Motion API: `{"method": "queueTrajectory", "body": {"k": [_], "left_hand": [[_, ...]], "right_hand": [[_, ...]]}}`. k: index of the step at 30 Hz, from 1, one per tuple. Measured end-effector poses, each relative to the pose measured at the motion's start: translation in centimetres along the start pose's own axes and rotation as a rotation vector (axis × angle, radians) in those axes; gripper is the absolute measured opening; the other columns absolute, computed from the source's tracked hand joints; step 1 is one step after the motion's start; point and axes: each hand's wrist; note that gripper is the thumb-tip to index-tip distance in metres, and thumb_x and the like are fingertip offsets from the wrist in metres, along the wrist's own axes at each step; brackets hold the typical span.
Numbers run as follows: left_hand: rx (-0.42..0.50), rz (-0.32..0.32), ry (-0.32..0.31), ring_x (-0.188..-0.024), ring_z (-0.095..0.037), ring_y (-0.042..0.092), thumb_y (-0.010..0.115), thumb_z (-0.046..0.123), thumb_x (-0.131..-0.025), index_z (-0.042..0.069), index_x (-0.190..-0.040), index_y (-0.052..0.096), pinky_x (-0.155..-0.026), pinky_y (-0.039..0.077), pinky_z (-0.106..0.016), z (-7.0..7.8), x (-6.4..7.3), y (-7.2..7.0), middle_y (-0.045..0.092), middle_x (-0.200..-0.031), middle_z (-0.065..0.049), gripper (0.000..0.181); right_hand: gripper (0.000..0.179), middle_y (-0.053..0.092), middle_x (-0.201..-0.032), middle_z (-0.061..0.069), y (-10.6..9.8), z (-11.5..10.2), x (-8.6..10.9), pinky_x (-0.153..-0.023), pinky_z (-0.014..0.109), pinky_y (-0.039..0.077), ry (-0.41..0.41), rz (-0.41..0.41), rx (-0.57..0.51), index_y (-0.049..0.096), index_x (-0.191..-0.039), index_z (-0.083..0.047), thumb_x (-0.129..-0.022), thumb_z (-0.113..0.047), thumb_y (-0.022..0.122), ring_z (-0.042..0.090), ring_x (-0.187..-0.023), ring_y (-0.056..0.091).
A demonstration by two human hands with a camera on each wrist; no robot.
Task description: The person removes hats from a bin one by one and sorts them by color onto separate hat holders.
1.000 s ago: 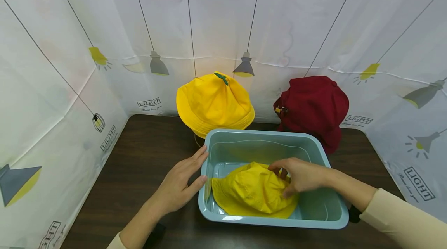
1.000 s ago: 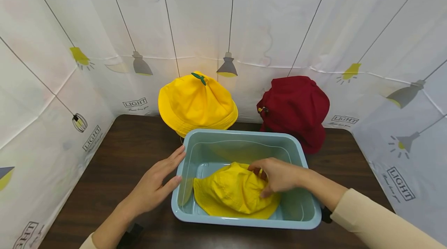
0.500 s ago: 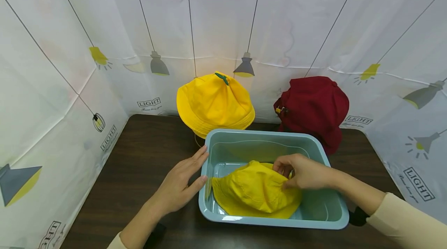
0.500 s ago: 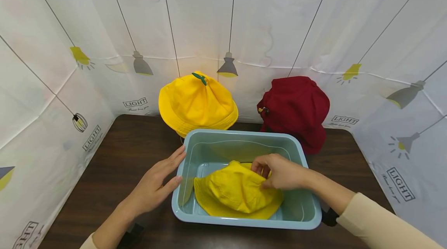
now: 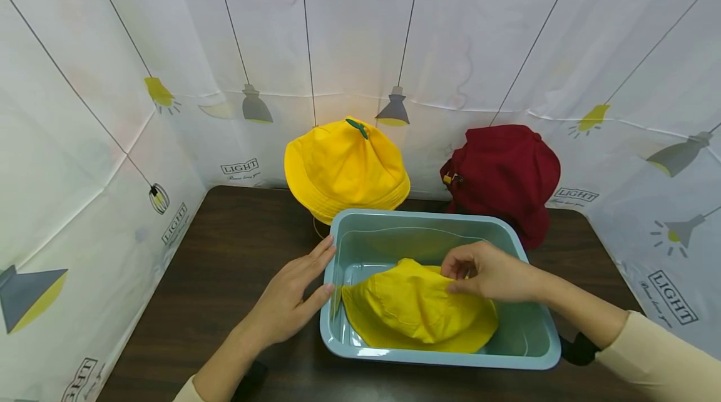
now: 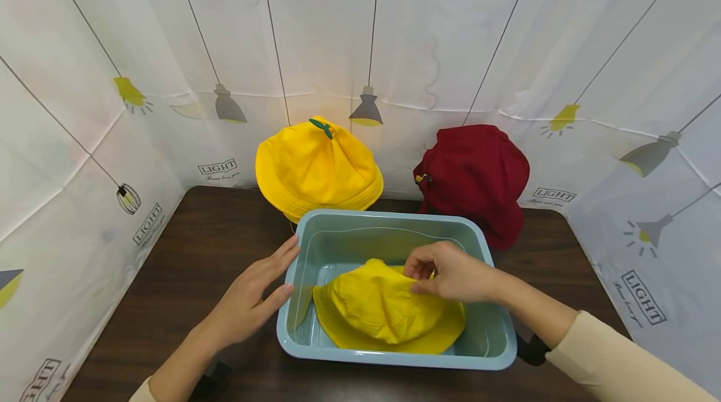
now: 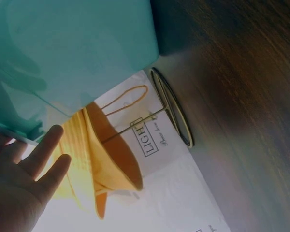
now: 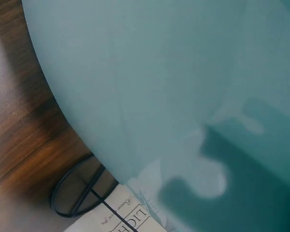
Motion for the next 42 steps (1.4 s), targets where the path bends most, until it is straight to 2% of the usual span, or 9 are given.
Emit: {"method": "queueTrajectory", "body": {"k": [5,11,21,32,42], "left_hand": [[-0.002,0.008,0.011,-0.151,-0.024,0.04,0.057,0.025,-0.107,0.006,-0.16,0.041,-0.117,0.037,-0.06,0.1,0.0,0.0,0.029,-0.171,-0.004,0.059],[-0.005,-0.008,-0.005,-0.151,-0.024,0.04,0.057,0.026,-0.108,0.007,-0.162,0.04,-0.117,0.037,-0.058,-0.1,0.1,0.0,0.027,-0.172,-0.002,0.059],[0.002,-0.008,-0.002,-0.151,-0.024,0.04,0.056,0.026,-0.108,0.007,-0.162,0.039,-0.117,0.036,-0.059,-0.1,0.0,-0.1,0.027,-0.172,-0.003,0.059],[0.002,-0.014,-0.011,-0.151,-0.024,0.039,0.056,0.027,-0.109,0.007,-0.162,0.039,-0.118,0.036,-0.059,-0.1,0.1,0.0,0.027,-0.172,-0.003,0.059],[0.007,-0.022,-0.019,-0.152,-0.023,0.038,0.054,0.029,-0.109,0.009,-0.163,0.037,-0.119,0.035,-0.059,-0.1,0.1,-0.1,0.026,-0.172,-0.002,0.06]], "right_hand": [[0.004,0.066,-0.083,-0.01,-0.1,-0.5,-0.1,-0.061,0.024,0.053,-0.012,0.017,0.021,0.074,-0.098,-0.017,-0.096,-0.016,0.078,0.01,-0.071,0.058],[0.006,0.063,-0.082,-0.011,-0.4,-0.9,0.1,-0.056,0.022,0.048,-0.038,0.024,0.046,0.072,-0.096,-0.019,-0.098,-0.016,0.076,0.006,-0.067,0.053],[0.005,0.065,-0.084,-0.011,-0.8,-1.4,0.9,-0.055,0.022,0.047,-0.054,0.03,0.055,0.072,-0.098,-0.02,-0.098,-0.017,0.076,0.006,-0.067,0.053],[0.006,0.068,-0.088,-0.01,-2.0,-3.1,0.9,-0.058,0.023,0.051,-0.048,0.034,0.088,0.073,-0.099,-0.02,-0.097,-0.015,0.076,0.01,-0.072,0.057],[0.012,0.068,-0.09,-0.014,-3.2,-4.6,1.3,-0.06,0.025,0.053,-0.055,0.119,0.193,0.074,-0.098,-0.023,-0.095,-0.012,0.078,0.008,-0.073,0.057]]}}
Point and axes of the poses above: each hand's wrist, its own x-axis away from the middle knuckle, its own y-axis out of the palm, z = x × y
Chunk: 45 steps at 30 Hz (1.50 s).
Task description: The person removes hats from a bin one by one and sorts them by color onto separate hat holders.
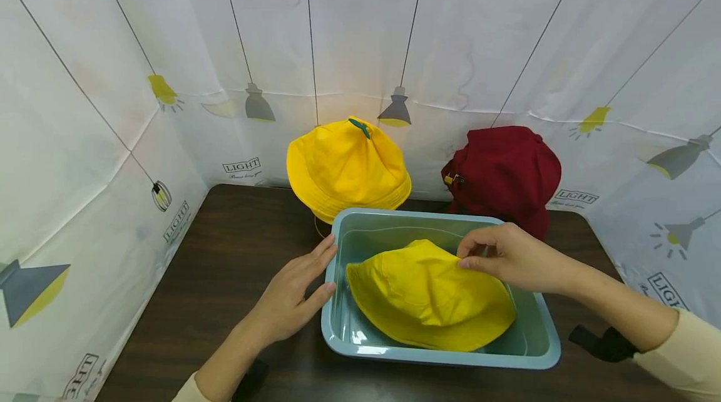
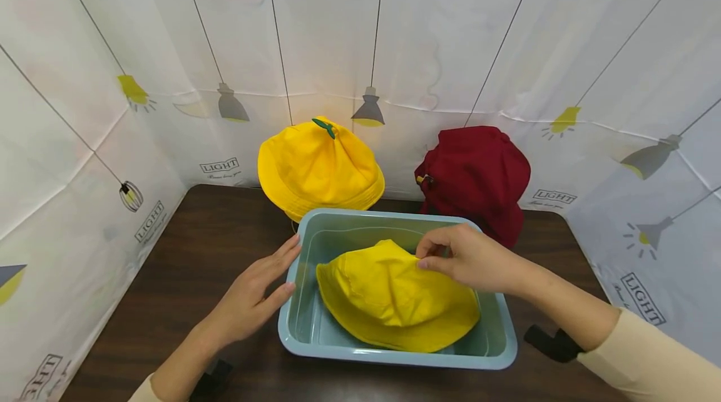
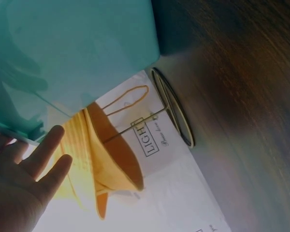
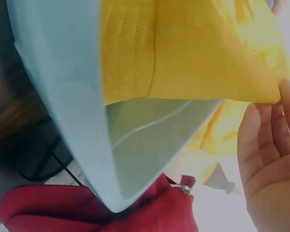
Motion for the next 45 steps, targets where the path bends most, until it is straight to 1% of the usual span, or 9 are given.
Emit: {"method": "queueTrajectory", "body": {"k": [6,10,15,22,27,32,39,42,45], "left_hand": [[-0.01,0.006,0.005,-0.151,-0.024,0.039,0.055,0.029,-0.109,0.008,-0.162,0.038,-0.117,0.036,-0.061,0.0,0.0,0.1,0.027,-0.172,-0.003,0.06],[-0.011,0.016,0.011,-0.151,-0.024,0.039,0.056,0.029,-0.108,0.009,-0.162,0.038,-0.117,0.037,-0.061,0.1,0.0,0.1,0.028,-0.172,-0.003,0.06],[-0.015,0.022,0.016,-0.151,-0.024,0.04,0.056,0.028,-0.108,0.008,-0.162,0.039,-0.117,0.037,-0.06,0.0,0.0,0.2,0.028,-0.171,-0.003,0.06],[-0.018,0.029,0.015,-0.151,-0.025,0.041,0.056,0.028,-0.108,0.007,-0.161,0.041,-0.115,0.039,-0.06,0.1,0.0,0.2,0.029,-0.171,-0.003,0.059],[-0.013,0.033,0.016,-0.151,-0.024,0.04,0.056,0.027,-0.108,0.007,-0.161,0.041,-0.116,0.038,-0.06,0.1,0.0,0.2,0.029,-0.171,-0.003,0.059],[-0.021,0.025,0.017,-0.151,-0.024,0.04,0.055,0.028,-0.109,0.008,-0.162,0.04,-0.116,0.038,-0.059,0.0,0.0,0.2,0.028,-0.171,-0.003,0.059],[-0.017,0.004,0.006,-0.151,-0.024,0.04,0.054,0.029,-0.109,0.009,-0.163,0.038,-0.118,0.037,-0.058,0.2,-0.1,0.1,0.028,-0.172,-0.003,0.059],[-0.011,0.011,0.008,-0.151,-0.024,0.04,0.055,0.029,-0.109,0.008,-0.162,0.039,-0.117,0.037,-0.059,0.1,-0.1,0.2,0.028,-0.171,-0.004,0.059],[-0.009,0.019,0.012,-0.151,-0.024,0.04,0.055,0.028,-0.109,0.009,-0.163,0.039,-0.117,0.037,-0.06,0.1,0.0,0.3,0.029,-0.171,-0.004,0.059]], "right_hand": [[0.018,0.068,-0.091,-0.017,-1.0,-0.6,0.1,-0.062,0.025,0.055,-0.042,0.062,0.042,0.074,-0.099,-0.024,-0.093,-0.008,0.079,0.007,-0.076,0.059],[0.021,0.069,-0.091,-0.018,-2.0,-1.2,0.3,-0.065,0.026,0.057,-0.046,0.104,0.061,0.074,-0.1,-0.026,-0.093,-0.008,0.079,0.007,-0.08,0.061],[0.028,0.068,-0.09,-0.019,-3.5,-1.9,0.6,-0.062,0.025,0.055,-0.061,0.162,0.096,0.073,-0.1,-0.028,-0.092,-0.003,0.079,0.007,-0.077,0.06],[0.032,0.068,-0.087,-0.017,-4.9,-2.7,0.4,-0.061,0.024,0.055,-0.099,0.233,0.133,0.074,-0.099,-0.025,-0.088,0.005,0.079,0.007,-0.072,0.059],[0.033,0.068,-0.09,-0.015,-5.3,-3.2,0.1,-0.062,0.023,0.055,-0.11,0.262,0.131,0.072,-0.099,-0.024,-0.088,0.007,0.078,0.009,-0.072,0.059],[0.033,0.068,-0.09,-0.012,-5.6,-3.7,-0.3,-0.064,0.02,0.055,-0.13,0.319,0.153,0.072,-0.098,-0.02,-0.088,0.01,0.077,0.009,-0.073,0.058],[0.033,0.067,-0.09,-0.007,-6.4,-4.6,-0.9,-0.068,0.014,0.054,-0.181,0.443,0.163,0.072,-0.099,-0.01,-0.083,0.019,0.076,0.008,-0.073,0.058],[0.032,0.068,-0.093,-0.006,-6.6,-5.0,-1.0,-0.071,0.011,0.054,-0.182,0.507,0.157,0.072,-0.1,-0.006,-0.083,0.021,0.074,0.007,-0.075,0.059],[0.029,0.068,-0.096,-0.008,-6.9,-5.3,-1.1,-0.073,0.01,0.054,-0.165,0.574,0.139,0.072,-0.102,-0.002,-0.085,0.022,0.072,0.006,-0.075,0.06]]}}
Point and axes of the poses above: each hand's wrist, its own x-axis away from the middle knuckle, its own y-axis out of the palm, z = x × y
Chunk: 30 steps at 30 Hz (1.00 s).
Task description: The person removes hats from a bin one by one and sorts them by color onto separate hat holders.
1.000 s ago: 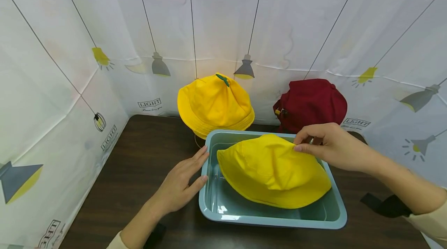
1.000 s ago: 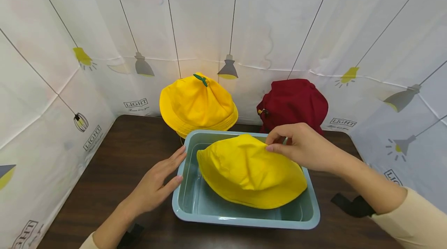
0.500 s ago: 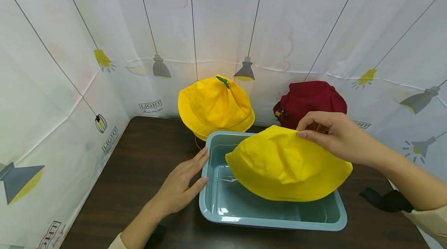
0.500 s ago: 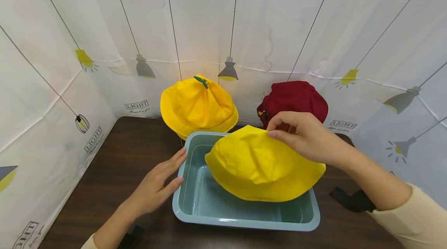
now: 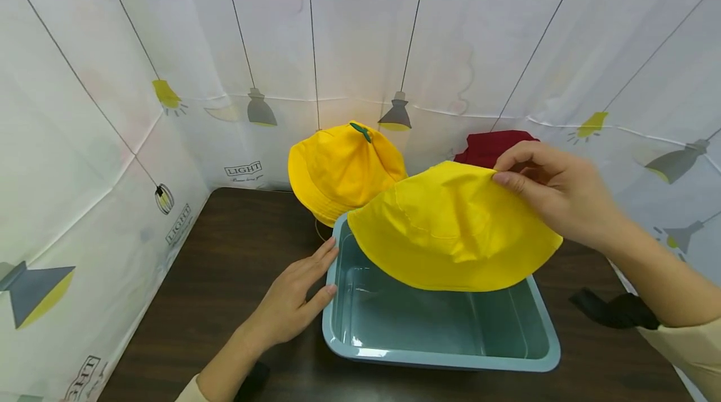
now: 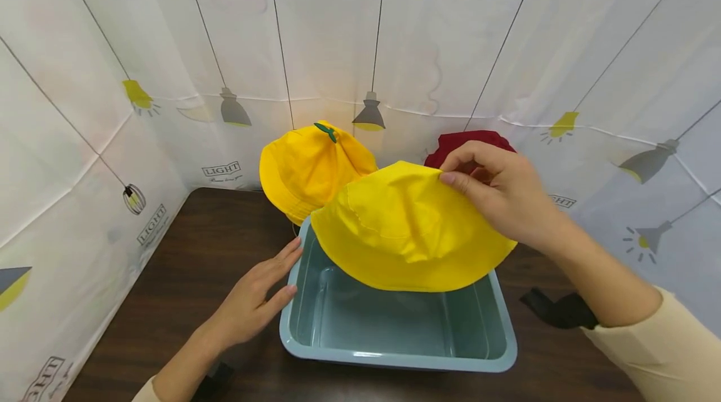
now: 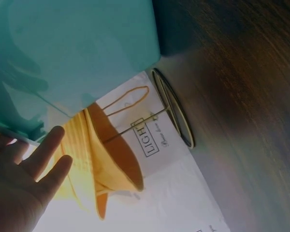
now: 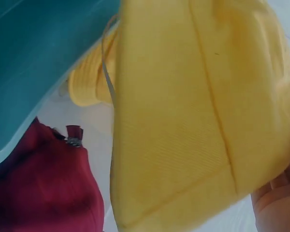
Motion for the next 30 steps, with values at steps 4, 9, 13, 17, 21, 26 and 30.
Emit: {"method": "queueTrajectory", "body": {"k": [4,9,13,17,21,26,30], "left_hand": [[0.01,0.006,-0.002,-0.151,-0.023,0.04,0.055,0.028,-0.109,0.01,-0.163,0.039,-0.117,0.037,-0.06,0.0,0.0,0.0,0.029,-0.171,-0.003,0.059],[0.01,0.007,-0.001,-0.151,-0.023,0.04,0.056,0.028,-0.108,0.009,-0.162,0.039,-0.117,0.037,-0.06,0.0,0.0,0.0,0.029,-0.171,-0.003,0.059],[-0.004,0.007,0.005,-0.151,-0.024,0.04,0.056,0.028,-0.108,0.007,-0.161,0.04,-0.116,0.038,-0.06,-0.1,0.1,0.1,0.029,-0.171,-0.004,0.059],[-0.005,0.001,0.001,-0.152,-0.023,0.038,0.055,0.028,-0.109,0.006,-0.162,0.039,-0.117,0.037,-0.059,-0.2,0.2,0.0,0.027,-0.172,-0.003,0.059],[-0.004,0.006,0.001,-0.152,-0.024,0.038,0.055,0.028,-0.109,0.005,-0.161,0.039,-0.117,0.036,-0.059,-0.2,0.2,-0.1,0.027,-0.172,-0.003,0.059],[-0.011,0.019,0.006,-0.151,-0.026,0.04,0.054,0.028,-0.109,0.007,-0.161,0.04,-0.116,0.038,-0.06,-0.2,0.1,0.0,0.029,-0.171,-0.004,0.058],[-0.008,0.017,0.009,-0.15,-0.026,0.041,0.053,0.028,-0.109,0.009,-0.162,0.038,-0.116,0.037,-0.06,-0.1,-0.1,0.1,0.029,-0.171,-0.004,0.059]], "right_hand": [[0.026,0.068,-0.097,-0.01,-0.2,-0.2,-0.5,-0.074,0.009,0.054,0.026,0.08,-0.02,0.073,-0.102,0.002,-0.086,0.022,0.071,0.005,-0.074,0.062],[0.018,0.071,-0.094,-0.004,-0.2,-0.2,-1.3,-0.074,0.01,0.055,0.038,0.164,-0.077,0.072,-0.101,0.007,-0.089,0.02,0.069,0.007,-0.074,0.064],[0.008,0.072,-0.094,0.002,0.0,0.1,-2.0,-0.074,0.011,0.055,0.031,0.232,-0.137,0.07,-0.1,0.01,-0.095,0.005,0.072,0.008,-0.076,0.067],[0.014,0.073,-0.093,0.002,0.1,0.3,-2.9,-0.075,0.013,0.055,-0.004,0.32,-0.293,0.067,-0.1,0.017,-0.095,0.006,0.071,0.01,-0.077,0.067],[0.012,0.074,-0.092,0.004,0.2,-0.1,-4.1,-0.075,0.015,0.057,-0.007,0.424,-0.396,0.066,-0.101,0.02,-0.094,0.011,0.069,0.015,-0.076,0.066],[0.02,0.073,-0.091,0.006,0.5,-0.6,-5.5,-0.074,0.019,0.057,-0.011,0.532,-0.351,0.065,-0.103,0.022,-0.096,0.005,0.071,0.018,-0.075,0.064],[0.02,0.071,-0.091,0.006,0.9,-0.5,-6.4,-0.076,0.021,0.056,-0.003,0.588,-0.384,0.066,-0.103,0.02,-0.096,0.003,0.072,0.02,-0.076,0.063]]}}
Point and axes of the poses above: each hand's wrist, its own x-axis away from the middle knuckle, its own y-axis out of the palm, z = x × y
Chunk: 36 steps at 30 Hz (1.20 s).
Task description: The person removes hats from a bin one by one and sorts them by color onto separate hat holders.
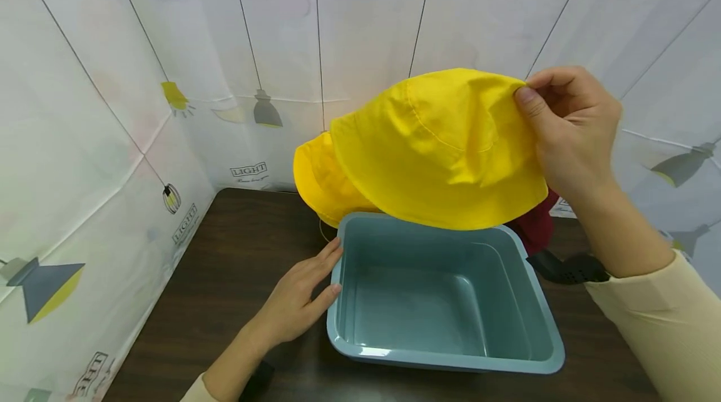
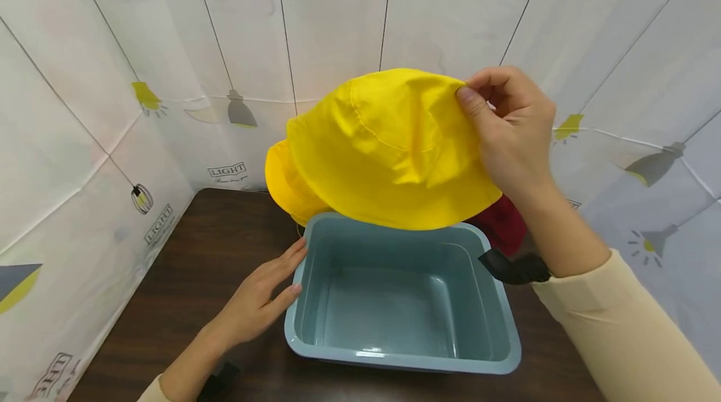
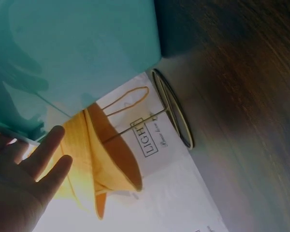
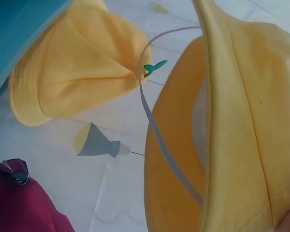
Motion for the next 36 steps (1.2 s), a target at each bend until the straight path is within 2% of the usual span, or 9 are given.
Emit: {"method": "queueTrajectory", "body": {"k": [4,7,11,17,20,24,28,36], "left_hand": [[0.005,-0.002,-0.002,-0.15,-0.026,0.041,0.053,0.028,-0.109,0.01,-0.163,0.037,-0.116,0.037,-0.062,0.0,0.0,0.1,0.028,-0.171,-0.003,0.059],[0.007,-0.005,-0.007,-0.15,-0.026,0.041,0.053,0.028,-0.109,0.01,-0.163,0.037,-0.116,0.037,-0.062,0.0,0.0,0.0,0.028,-0.171,-0.003,0.06],[0.004,-0.006,-0.008,-0.151,-0.026,0.04,0.054,0.028,-0.109,0.009,-0.163,0.038,-0.115,0.037,-0.063,0.1,0.1,0.0,0.028,-0.171,-0.003,0.059],[0.001,-0.002,-0.01,-0.151,-0.025,0.041,0.054,0.028,-0.109,0.008,-0.162,0.039,-0.116,0.037,-0.062,0.1,0.2,0.0,0.028,-0.171,-0.003,0.059],[0.001,0.002,-0.006,-0.15,-0.025,0.041,0.054,0.027,-0.109,0.007,-0.161,0.04,-0.116,0.037,-0.061,0.0,0.2,0.0,0.029,-0.171,-0.003,0.058],[0.001,0.01,0.002,-0.15,-0.025,0.042,0.054,0.027,-0.109,0.006,-0.161,0.041,-0.115,0.038,-0.062,0.0,0.2,0.0,0.03,-0.171,-0.005,0.058],[0.007,0.015,0.006,-0.15,-0.025,0.042,0.054,0.027,-0.109,0.006,-0.161,0.041,-0.115,0.038,-0.062,0.1,0.1,0.0,0.03,-0.17,-0.005,0.058],[0.013,0.002,0.016,-0.151,-0.023,0.041,0.055,0.028,-0.108,0.008,-0.162,0.039,-0.116,0.038,-0.06,0.1,-0.1,0.3,0.028,-0.171,-0.002,0.06]], "right_hand": [[0.017,0.071,-0.091,0.004,0.9,0.5,-0.6,-0.077,0.022,0.056,0.012,0.012,-0.029,0.068,-0.104,0.017,-0.096,0.003,0.072,0.021,-0.077,0.063],[0.018,0.07,-0.092,0.001,1.5,0.6,-1.1,-0.077,0.023,0.055,-0.01,-0.003,0.013,0.068,-0.105,0.016,-0.097,0.001,0.071,0.02,-0.077,0.063],[0.009,0.069,-0.092,0.002,2.2,0.9,-1.7,-0.077,0.023,0.055,-0.039,-0.004,0.049,0.072,-0.101,0.008,-0.098,-0.001,0.07,0.021,-0.078,0.062],[0.009,0.067,-0.094,0.003,3.2,1.7,-2.5,-0.079,0.023,0.057,-0.07,-0.007,0.037,0.072,-0.101,0.004,-0.1,-0.004,0.07,0.023,-0.081,0.063],[0.004,0.066,-0.093,0.002,4.0,1.9,-2.9,-0.079,0.024,0.056,-0.013,0.03,0.002,0.073,-0.098,0.0,-0.099,-0.003,0.07,0.022,-0.083,0.063],[0.006,0.063,-0.093,0.001,5.1,1.3,-3.4,-0.08,0.026,0.052,0.103,0.085,-0.04,0.073,-0.095,-0.005,-0.098,-0.002,0.07,0.02,-0.083,0.059],[0.006,0.061,-0.092,-0.001,6.0,1.0,-3.9,-0.079,0.025,0.049,0.138,0.108,-0.037,0.072,-0.093,-0.005,-0.099,-0.002,0.07,0.018,-0.081,0.056],[0.005,0.062,-0.095,-0.003,6.8,4.8,-3.8,-0.077,0.026,0.052,0.159,0.07,0.027,0.072,-0.096,-0.011,-0.101,-0.009,0.07,0.018,-0.082,0.056]]}}
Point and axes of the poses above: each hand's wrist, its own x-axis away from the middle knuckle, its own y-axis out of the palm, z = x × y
